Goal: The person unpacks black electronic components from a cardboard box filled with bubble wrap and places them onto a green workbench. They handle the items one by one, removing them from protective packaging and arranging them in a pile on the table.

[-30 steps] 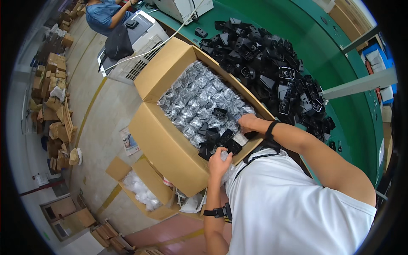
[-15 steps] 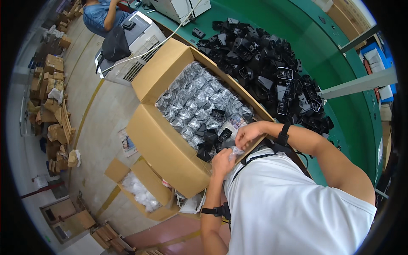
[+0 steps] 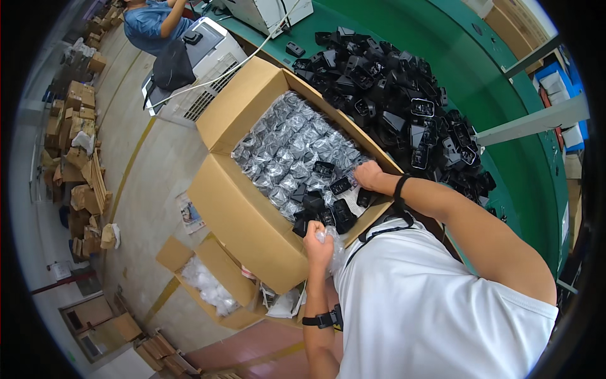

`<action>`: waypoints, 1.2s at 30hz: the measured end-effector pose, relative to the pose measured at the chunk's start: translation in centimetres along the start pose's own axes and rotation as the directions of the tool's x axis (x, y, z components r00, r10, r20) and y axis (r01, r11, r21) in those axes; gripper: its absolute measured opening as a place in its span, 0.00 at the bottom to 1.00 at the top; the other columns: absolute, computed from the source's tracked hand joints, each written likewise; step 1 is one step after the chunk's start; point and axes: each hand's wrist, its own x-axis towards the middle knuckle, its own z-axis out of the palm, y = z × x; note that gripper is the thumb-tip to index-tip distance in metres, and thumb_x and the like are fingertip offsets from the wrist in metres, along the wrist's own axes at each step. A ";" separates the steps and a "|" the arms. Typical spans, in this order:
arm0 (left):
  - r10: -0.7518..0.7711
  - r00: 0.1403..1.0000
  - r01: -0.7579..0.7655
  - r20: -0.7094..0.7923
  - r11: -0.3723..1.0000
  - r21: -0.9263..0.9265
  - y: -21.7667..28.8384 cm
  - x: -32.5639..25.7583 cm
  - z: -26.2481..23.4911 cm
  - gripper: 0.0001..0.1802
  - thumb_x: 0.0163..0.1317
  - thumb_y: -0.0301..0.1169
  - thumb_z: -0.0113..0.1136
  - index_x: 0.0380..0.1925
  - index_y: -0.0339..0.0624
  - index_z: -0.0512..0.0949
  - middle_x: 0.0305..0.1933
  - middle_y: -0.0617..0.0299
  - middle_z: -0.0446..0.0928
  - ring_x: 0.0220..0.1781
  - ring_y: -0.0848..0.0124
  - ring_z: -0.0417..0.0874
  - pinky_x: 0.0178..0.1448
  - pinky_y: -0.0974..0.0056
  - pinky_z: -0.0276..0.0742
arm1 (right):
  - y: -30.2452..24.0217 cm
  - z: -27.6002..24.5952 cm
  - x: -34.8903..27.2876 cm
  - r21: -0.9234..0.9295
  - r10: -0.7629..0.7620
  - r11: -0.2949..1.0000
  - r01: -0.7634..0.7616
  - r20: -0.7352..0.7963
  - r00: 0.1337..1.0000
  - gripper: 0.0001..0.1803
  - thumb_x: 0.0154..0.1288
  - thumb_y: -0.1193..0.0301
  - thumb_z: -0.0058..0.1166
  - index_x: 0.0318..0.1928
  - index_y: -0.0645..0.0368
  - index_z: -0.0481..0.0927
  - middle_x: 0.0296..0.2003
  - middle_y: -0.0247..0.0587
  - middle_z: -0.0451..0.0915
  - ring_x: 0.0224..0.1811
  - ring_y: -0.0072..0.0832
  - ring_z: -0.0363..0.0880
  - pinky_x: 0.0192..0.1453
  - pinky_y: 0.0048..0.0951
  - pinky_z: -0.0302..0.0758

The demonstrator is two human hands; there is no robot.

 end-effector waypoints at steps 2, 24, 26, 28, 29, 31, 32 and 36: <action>-0.010 0.998 0.016 0.056 0.995 -0.100 0.9 0.1 -0.2 0.11 0.49 0.27 0.60 0.33 0.36 0.76 0.30 0.53 0.79 0.31 0.62 0.80 0.40 0.63 0.74 | 0.4 -2.9 -2.0 0.095 0.038 0.995 -0.035 -0.030 0.999 0.10 0.62 0.67 0.51 0.35 0.55 0.84 0.35 0.41 0.86 0.42 0.33 0.86 0.39 0.35 0.80; 0.019 0.985 -0.088 0.174 0.914 0.395 3.0 2.4 1.2 0.35 0.40 0.61 0.72 0.29 0.38 0.76 0.34 0.48 0.82 0.36 0.50 0.83 0.40 0.52 0.77 | -2.4 -7.6 -6.5 0.843 -0.480 -0.283 -0.458 0.290 0.828 0.13 0.69 0.65 0.52 0.26 0.56 0.76 0.21 0.25 0.73 0.20 0.14 0.68 0.25 0.16 0.65; -0.002 0.989 -0.060 0.146 0.905 0.421 3.0 1.8 1.1 0.37 0.39 0.63 0.71 0.29 0.36 0.77 0.33 0.47 0.82 0.36 0.50 0.83 0.40 0.52 0.78 | -2.0 -5.7 -5.7 0.746 -0.586 -0.375 -0.550 0.268 0.764 0.12 0.69 0.66 0.52 0.27 0.55 0.75 0.21 0.25 0.72 0.21 0.14 0.67 0.25 0.17 0.64; -0.029 0.967 -0.099 0.253 0.873 0.478 3.3 1.7 1.0 0.39 0.39 0.65 0.69 0.31 0.35 0.78 0.33 0.45 0.82 0.37 0.49 0.84 0.42 0.53 0.78 | -2.2 -5.3 -5.7 0.654 -0.651 -0.395 -0.645 0.296 0.699 0.11 0.69 0.66 0.52 0.29 0.57 0.76 0.21 0.26 0.72 0.21 0.15 0.67 0.26 0.17 0.64; -0.045 0.951 -0.121 0.305 0.855 0.504 3.3 1.6 1.0 0.40 0.39 0.66 0.68 0.32 0.35 0.79 0.34 0.44 0.82 0.38 0.49 0.84 0.42 0.53 0.78 | -2.4 -5.0 -5.7 0.623 -0.651 -0.419 -0.660 0.300 0.697 0.11 0.69 0.66 0.52 0.29 0.56 0.76 0.21 0.26 0.72 0.22 0.15 0.67 0.26 0.17 0.64; -0.180 0.931 -0.014 0.317 0.850 0.526 2.3 1.6 1.5 0.41 0.39 0.67 0.67 0.34 0.36 0.81 0.35 0.44 0.83 0.39 0.49 0.84 0.43 0.53 0.78 | -2.8 -5.0 -5.6 0.567 -0.653 -0.459 -0.683 0.306 0.693 0.11 0.69 0.66 0.51 0.29 0.56 0.77 0.21 0.25 0.72 0.22 0.15 0.67 0.26 0.17 0.64; -0.247 0.914 0.039 0.322 0.842 0.537 1.7 1.5 1.7 0.42 0.39 0.68 0.66 0.35 0.36 0.82 0.36 0.43 0.83 0.39 0.48 0.84 0.43 0.53 0.78 | -2.9 -5.1 -5.6 0.576 -0.625 -0.473 -0.667 0.315 0.714 0.11 0.70 0.66 0.50 0.29 0.55 0.76 0.21 0.25 0.71 0.21 0.15 0.65 0.26 0.17 0.63; -0.323 0.889 0.170 0.325 0.891 0.421 -0.2 0.8 1.6 0.34 0.51 0.60 0.61 0.30 0.33 0.83 0.33 0.39 0.81 0.39 0.44 0.83 0.44 0.48 0.77 | -2.9 -5.0 -5.1 0.546 -0.644 -0.518 -0.658 0.257 0.720 0.11 0.69 0.66 0.50 0.29 0.54 0.76 0.20 0.25 0.71 0.21 0.16 0.66 0.26 0.17 0.64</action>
